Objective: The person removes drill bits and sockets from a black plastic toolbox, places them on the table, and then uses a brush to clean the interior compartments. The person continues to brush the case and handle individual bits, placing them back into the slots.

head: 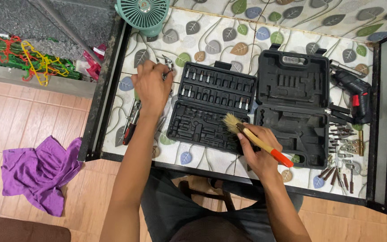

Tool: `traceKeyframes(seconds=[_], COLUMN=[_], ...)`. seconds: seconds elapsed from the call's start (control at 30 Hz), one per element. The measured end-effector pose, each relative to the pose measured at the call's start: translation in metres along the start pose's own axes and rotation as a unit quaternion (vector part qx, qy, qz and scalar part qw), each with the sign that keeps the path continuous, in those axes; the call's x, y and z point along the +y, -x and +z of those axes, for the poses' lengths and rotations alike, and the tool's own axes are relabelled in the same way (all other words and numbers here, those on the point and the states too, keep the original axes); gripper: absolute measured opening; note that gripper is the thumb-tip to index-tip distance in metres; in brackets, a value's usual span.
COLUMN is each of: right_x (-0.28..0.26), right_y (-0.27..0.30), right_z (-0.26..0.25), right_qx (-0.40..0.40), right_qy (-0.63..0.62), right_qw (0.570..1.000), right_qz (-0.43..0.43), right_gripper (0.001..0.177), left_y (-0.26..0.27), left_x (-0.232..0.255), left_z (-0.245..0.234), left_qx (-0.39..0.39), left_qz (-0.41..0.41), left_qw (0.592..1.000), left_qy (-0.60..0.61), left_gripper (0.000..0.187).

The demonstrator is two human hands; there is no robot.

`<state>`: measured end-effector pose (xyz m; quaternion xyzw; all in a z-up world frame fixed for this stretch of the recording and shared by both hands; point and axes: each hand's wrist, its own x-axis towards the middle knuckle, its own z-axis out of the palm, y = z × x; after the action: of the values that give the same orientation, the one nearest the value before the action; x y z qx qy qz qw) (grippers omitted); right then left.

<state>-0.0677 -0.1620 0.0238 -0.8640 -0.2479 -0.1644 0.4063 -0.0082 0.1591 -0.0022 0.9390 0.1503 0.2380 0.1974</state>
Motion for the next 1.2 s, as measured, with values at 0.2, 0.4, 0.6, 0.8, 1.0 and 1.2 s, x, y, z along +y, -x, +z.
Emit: traceKeyframes(seconds=[0.2,0.4,0.6,0.8,1.0,1.2], right_x=[0.002,0.006,0.004,0.007,0.000,0.004], right_y=[0.005,0.013,0.013,0.006,0.010,0.008], right_z=[-0.003,0.001,0.006,-0.001,-0.009,-0.014], right_qx=[0.007,0.036,-0.006,0.052,-0.012,0.046], right_qy=[-0.041,-0.337,-0.411,-0.364,-0.309,-0.328], right_qw=[0.998,0.919,0.891,0.911,0.943,0.937], right_qz=[0.042,0.203,0.194,0.184,0.120,0.114], right_gripper=[0.021,0.032,0.039,0.035,0.036,0.034], left_y=[0.020,0.081,0.131,0.151,0.151,0.156], left_x=[0.018,0.066,0.093,0.089,0.098,0.103], left_z=[-0.025,-0.023,-0.007,-0.005,-0.014,-0.022], left_qx=[0.067,-0.124,-0.188,-0.205,-0.185,-0.179], left_qz=[0.028,-0.283,-0.216,-0.207,-0.173,-0.196], left_qw=[0.984,0.673,0.670,0.682,0.717,0.729], left_qy=[0.163,0.672,0.685,0.671,0.649,0.632], left_gripper=[0.012,0.024,0.048,0.038,0.042,0.036])
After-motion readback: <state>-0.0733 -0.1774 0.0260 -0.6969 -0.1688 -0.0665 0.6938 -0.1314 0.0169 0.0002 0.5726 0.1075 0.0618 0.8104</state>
